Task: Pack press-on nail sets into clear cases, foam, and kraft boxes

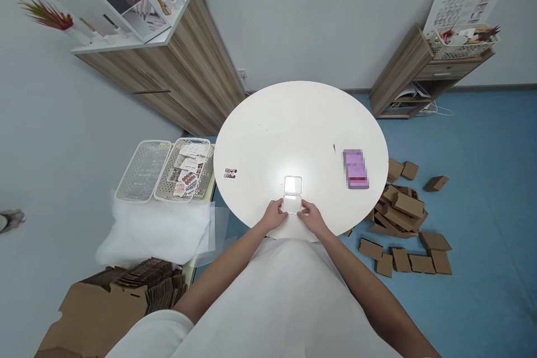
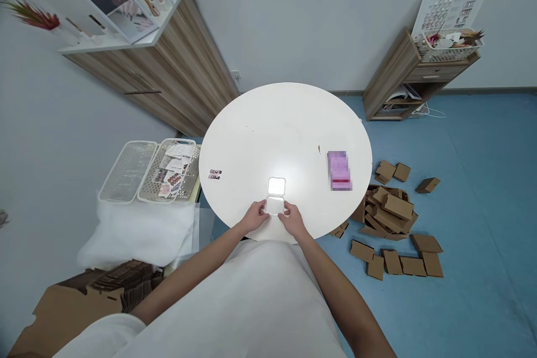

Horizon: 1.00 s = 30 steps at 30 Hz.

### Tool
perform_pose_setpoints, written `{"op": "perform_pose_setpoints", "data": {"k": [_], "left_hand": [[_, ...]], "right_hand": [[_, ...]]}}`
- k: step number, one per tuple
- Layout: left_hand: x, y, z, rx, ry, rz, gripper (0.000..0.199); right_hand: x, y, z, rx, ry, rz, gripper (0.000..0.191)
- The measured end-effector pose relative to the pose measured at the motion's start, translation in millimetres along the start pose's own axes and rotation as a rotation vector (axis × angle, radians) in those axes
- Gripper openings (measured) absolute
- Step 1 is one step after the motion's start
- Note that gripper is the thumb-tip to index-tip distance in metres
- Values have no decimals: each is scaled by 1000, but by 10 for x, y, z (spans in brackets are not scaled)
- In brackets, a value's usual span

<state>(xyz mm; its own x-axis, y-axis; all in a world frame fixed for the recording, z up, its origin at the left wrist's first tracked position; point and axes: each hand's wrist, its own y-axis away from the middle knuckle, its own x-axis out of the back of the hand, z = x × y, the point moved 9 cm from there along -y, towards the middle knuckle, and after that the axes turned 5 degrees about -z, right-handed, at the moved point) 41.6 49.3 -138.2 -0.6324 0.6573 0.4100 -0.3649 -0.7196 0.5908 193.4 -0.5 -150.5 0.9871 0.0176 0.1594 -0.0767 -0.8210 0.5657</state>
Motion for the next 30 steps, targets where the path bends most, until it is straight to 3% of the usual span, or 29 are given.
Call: {"op": "perform_pose_setpoints", "data": {"k": [6,9,14,30], "left_hand": [[9,88,-135,66,76,72,46],[-31,106,-185,56,160,72,44],[-69,56,-124,-10,261,71,32],[-82,77,-99,31,274,78,46]], "right_hand": [[22,111,51,-64,-32,9,62],[11,115,67,-81,-57,-21,61],[1,37,60,-68,-57,-43,58],[67,-16,-21,-49,-78,-27,55]]}}
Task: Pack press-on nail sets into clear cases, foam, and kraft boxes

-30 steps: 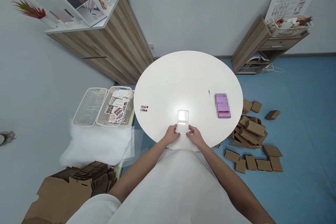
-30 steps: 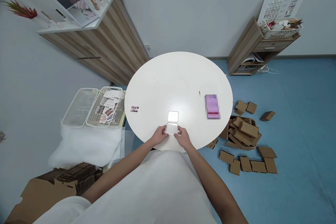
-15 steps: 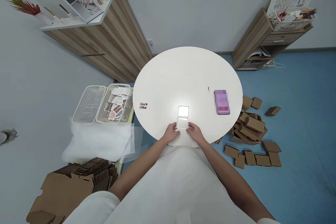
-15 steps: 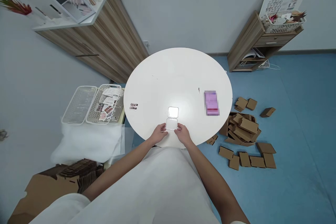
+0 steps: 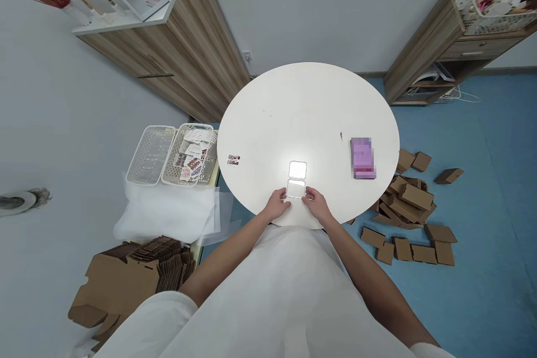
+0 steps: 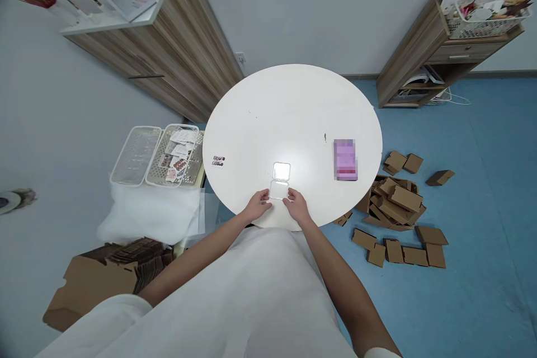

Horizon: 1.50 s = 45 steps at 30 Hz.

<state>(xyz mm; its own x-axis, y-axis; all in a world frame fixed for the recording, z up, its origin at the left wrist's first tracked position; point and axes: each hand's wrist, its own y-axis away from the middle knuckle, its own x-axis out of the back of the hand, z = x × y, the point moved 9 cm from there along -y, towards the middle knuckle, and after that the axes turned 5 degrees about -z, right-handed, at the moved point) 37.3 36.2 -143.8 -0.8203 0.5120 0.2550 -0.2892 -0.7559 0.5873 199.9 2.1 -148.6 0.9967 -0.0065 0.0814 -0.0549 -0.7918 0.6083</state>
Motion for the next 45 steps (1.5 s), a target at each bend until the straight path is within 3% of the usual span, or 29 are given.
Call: {"op": "perform_pose_setpoints", "data": {"k": [8,13,19,24,27,30,34,39,45], "left_hand": [[0,13,-69,50,-42,-5,51],[130,85,-193,60,-111,-22,50],[536,223,-345,19,-186,-22,40],[1043,223,-341,-37,-303,50,34],[1490,154,-308,-47,-424,162,32],[1976,41,-293,-62,-484,267,33],[2451,-198,-293,-109,-531,269,39],[2650,-527,-239,-158,-549,138,53],[2670,-725,-151,-163,-598,50,68]], "right_hand": [[19,12,16,-3,-11,24,55],[45,-2,57,-31,-15,30,56],[126,25,5,-30,104,64,59],[110,1,-381,73,253,186,58],[-217,-109,-729,149,307,140,55],[-757,-266,-977,186,380,5,52],[-1467,-490,-1103,193,533,-120,51],[-2026,-829,-1256,216,701,-100,54],[-2306,-1203,-1359,223,731,0,60]]}}
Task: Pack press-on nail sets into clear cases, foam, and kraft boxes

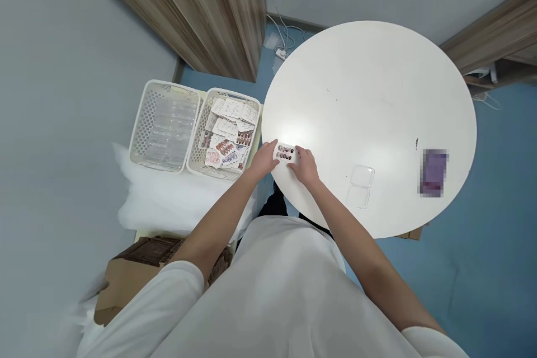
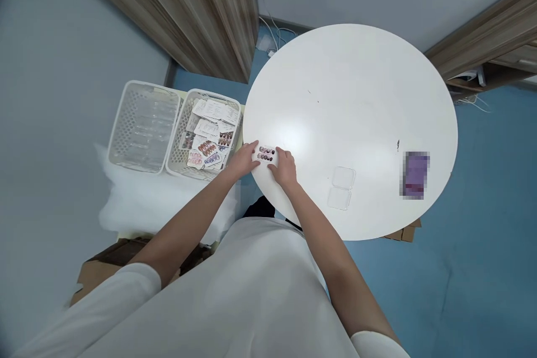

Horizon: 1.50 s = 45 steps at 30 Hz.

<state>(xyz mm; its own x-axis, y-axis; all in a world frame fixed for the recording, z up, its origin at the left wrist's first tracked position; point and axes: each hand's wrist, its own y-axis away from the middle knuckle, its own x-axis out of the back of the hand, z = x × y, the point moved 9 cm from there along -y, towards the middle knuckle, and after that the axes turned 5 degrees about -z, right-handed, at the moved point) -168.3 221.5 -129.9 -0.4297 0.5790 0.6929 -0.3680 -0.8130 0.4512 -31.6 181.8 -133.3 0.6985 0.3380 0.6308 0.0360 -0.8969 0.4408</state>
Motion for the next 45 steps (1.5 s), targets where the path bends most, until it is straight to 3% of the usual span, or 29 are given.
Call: {"op": "perform_pose_setpoints", "data": {"k": [8,17,23,28,32,36,45], "left_hand": [[-11,-60,-31,-68,31,-31,62],[-56,-3,-25,-108,86,-13,54],[-67,95,23,-118,80,93,55],[-127,227,116,-147,112,128,60],[-213,391,336,-191,120,150,62],[-418,564,684,-232,125,135,62],[-1323,730,1615,-351,84,-70,60]], "right_hand": [[-93,-102,8,-70,180,50,64],[-66,-82,-2,-84,159,90,64],[-103,-21,-33,-17,81,106,61],[-50,114,-6,123,-117,87,67],[130,371,57,229,-176,83,67],[357,744,268,281,-172,91,70],[815,1600,1335,228,-160,106,67]]}}
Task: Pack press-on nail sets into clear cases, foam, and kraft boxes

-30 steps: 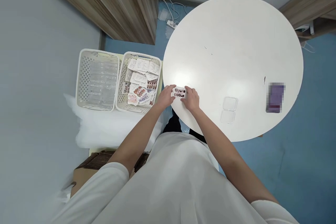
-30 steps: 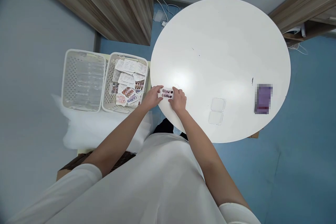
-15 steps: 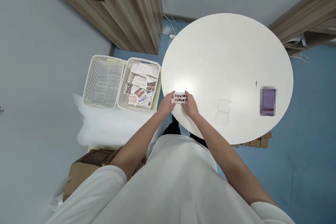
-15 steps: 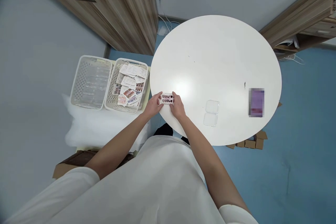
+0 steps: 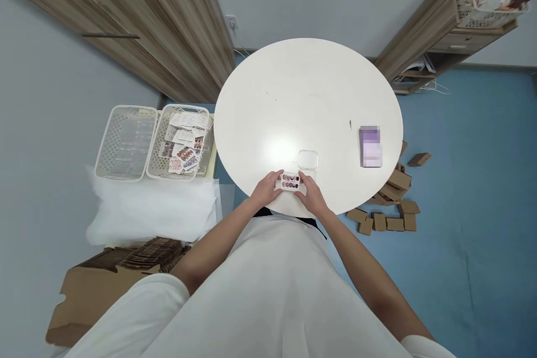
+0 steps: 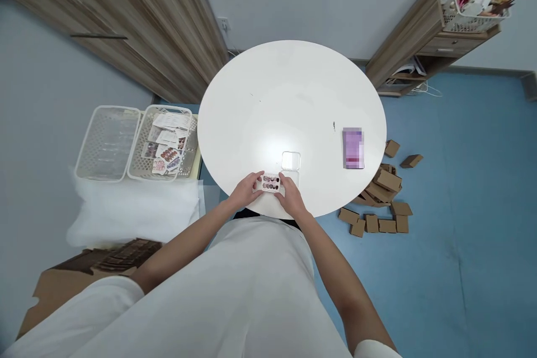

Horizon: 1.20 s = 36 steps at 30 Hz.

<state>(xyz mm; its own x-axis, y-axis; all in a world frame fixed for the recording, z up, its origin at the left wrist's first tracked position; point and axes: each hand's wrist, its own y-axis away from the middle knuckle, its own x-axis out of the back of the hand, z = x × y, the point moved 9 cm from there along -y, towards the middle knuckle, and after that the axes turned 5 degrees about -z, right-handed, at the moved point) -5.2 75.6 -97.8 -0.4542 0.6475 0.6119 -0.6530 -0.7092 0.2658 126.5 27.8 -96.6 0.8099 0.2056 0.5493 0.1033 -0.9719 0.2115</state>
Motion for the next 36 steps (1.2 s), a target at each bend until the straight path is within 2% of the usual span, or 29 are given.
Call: {"op": "perform_pose_setpoints", "data": {"k": [4,7,14,23,26,28,31,34,36], "left_hand": [[-333,-163,170,29,-88,-75,59],[-462,-273,202,81,-165,-104,60],[-519,-458,169,185,-322,-133,62],[-592,-502,149,210,-335,-197,65],[-601,-464,122,221,-253,-188,71],[-591,-435,91,240,-126,-140,71],[-595,-402,37,285,87,-57,58],[-636,-374,-1,342,260,-15,40],[-629,-326,-30,384,392,34,38]], "right_hand": [[247,163,347,-15,103,33,66],[334,144,509,-23,163,18,65],[347,-24,643,-77,237,-52,65],[321,-67,668,-128,323,-69,64],[321,-40,678,-133,285,-64,67],[324,-16,694,-146,217,-40,70],[322,14,754,-228,23,15,72],[274,28,776,-323,-188,34,61],[259,40,732,-357,-289,51,54]]}}
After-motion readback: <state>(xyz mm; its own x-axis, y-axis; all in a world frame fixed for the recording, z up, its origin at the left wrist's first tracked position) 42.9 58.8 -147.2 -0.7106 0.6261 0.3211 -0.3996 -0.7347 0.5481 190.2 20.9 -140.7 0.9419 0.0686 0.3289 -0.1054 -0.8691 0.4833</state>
